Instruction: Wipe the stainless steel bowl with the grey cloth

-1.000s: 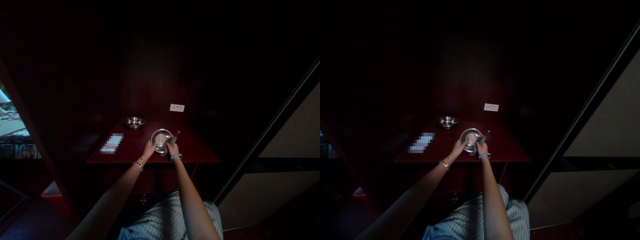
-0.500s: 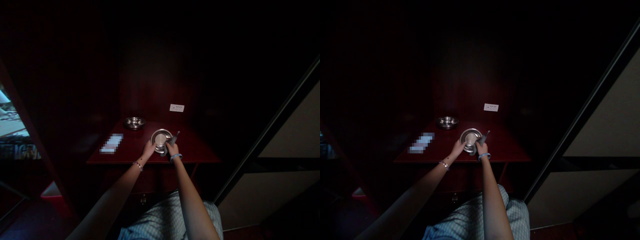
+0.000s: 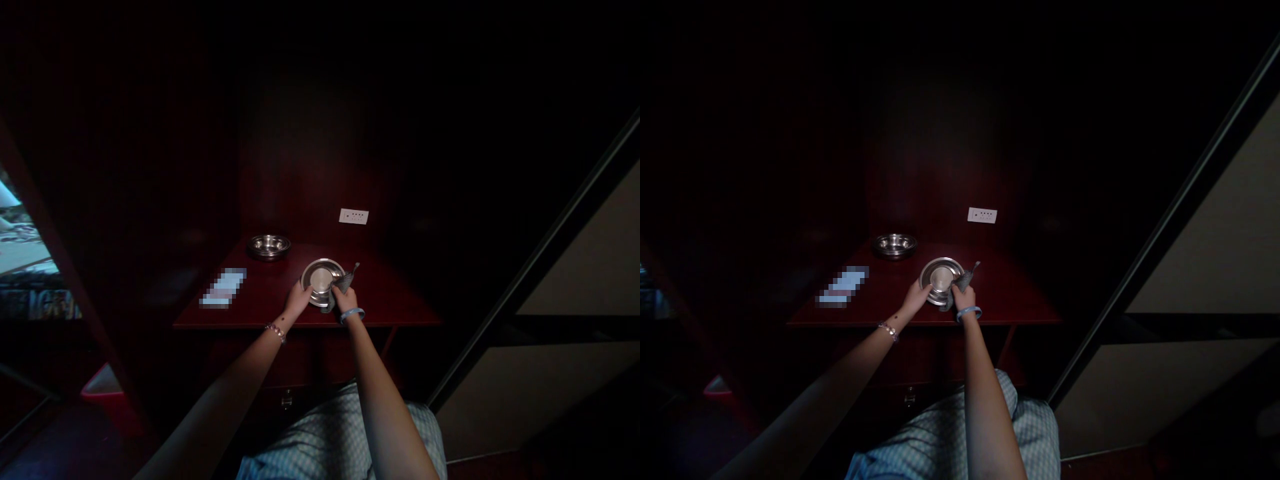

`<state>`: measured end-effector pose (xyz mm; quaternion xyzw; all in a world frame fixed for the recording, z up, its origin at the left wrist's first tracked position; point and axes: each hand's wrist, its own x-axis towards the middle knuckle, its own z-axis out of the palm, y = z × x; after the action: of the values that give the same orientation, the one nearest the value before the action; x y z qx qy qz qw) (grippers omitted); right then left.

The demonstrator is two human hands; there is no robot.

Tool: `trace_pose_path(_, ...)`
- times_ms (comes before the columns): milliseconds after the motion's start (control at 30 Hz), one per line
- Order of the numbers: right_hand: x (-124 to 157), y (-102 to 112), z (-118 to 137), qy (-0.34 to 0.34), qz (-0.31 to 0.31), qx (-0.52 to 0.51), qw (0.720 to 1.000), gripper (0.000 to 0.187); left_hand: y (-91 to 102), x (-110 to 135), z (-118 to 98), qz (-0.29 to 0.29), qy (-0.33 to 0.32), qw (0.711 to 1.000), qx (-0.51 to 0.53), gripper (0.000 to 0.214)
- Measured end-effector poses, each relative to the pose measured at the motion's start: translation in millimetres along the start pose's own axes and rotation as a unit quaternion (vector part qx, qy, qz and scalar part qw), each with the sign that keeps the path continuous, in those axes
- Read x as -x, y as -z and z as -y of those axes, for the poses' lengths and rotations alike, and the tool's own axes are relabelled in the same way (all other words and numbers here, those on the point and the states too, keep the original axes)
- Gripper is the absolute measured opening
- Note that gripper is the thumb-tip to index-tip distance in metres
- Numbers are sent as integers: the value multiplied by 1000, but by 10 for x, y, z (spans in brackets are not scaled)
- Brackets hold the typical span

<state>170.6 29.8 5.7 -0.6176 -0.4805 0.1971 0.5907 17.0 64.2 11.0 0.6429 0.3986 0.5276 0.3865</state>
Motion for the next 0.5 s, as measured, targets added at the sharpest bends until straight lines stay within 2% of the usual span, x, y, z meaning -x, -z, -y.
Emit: trace_pose_path(500,26,4,47,-6,-3,-8,1000,27,-4,-17,28,-5,13,1000,-5,36)
